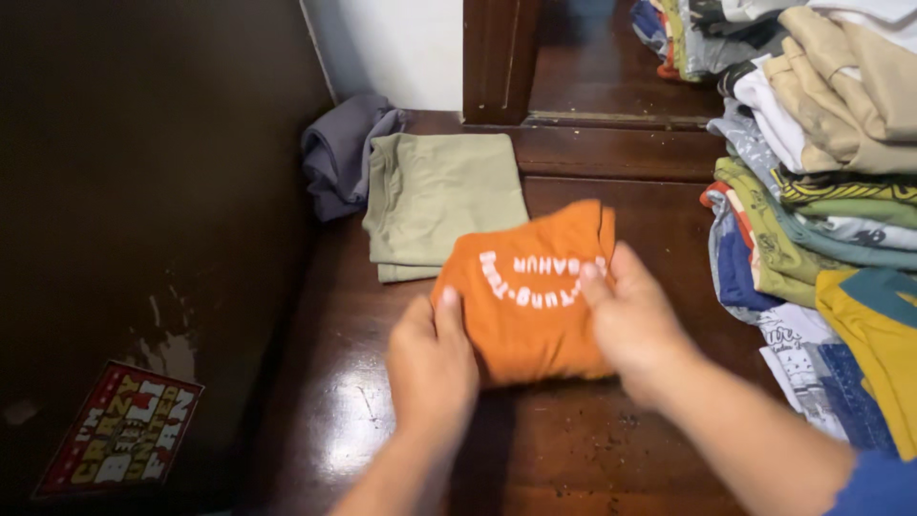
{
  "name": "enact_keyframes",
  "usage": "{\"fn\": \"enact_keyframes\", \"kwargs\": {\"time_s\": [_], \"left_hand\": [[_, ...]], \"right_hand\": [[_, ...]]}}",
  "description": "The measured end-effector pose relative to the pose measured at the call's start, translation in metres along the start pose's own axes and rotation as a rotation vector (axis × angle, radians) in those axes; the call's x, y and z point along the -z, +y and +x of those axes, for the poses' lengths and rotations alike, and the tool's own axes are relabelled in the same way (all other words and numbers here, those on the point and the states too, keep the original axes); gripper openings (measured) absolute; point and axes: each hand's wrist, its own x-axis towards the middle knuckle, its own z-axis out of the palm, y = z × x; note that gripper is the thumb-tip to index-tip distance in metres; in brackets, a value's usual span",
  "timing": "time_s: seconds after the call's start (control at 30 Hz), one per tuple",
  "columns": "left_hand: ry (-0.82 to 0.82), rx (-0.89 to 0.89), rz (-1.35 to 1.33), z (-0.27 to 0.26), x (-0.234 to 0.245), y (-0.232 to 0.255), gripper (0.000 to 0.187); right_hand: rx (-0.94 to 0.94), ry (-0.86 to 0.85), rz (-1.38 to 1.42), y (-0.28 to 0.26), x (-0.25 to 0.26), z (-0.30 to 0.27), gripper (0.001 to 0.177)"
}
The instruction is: The person folds multiple garments on a wooden surface, including a patterned t-shirt, a blue t-shirt, a blue towel, yellow shorts, an orange t-shirt, and a purple t-shirt. Each item is smoothed, folded into a compact rectangle, and stacked on the right side of the table.
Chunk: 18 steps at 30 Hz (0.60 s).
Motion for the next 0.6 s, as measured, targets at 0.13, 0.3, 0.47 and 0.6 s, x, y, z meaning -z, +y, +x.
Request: {"fn": "enact_keyframes", "kwargs": {"time_s": [0.13,0.3,0.47,0.6], "left_hand": [[-0.094,0.092,0.340,-0.016,-0.001,0.001,0.040],[-0.075,0.047,0.153,-0.014,0.004,0.002,0.032],[-0.095,0.196,-0.174,-0.008,0.010,-0.013,0.037],[0.009,-0.096,0.200,-0.010,0.018,-0.027,0.034]], "right_hand": [[-0.042,0.175,-0.484,0.020,-0.001,-0.012,0.031],[0.134,0.268,-0.689,0.016,0.006,-0.019,0.038],[0.356,0.286,-0.615,0.018,0.004,-0.025,0.037],[0.295,0.172,-0.819,0.026,0.002,-0.027,0.046]]}}
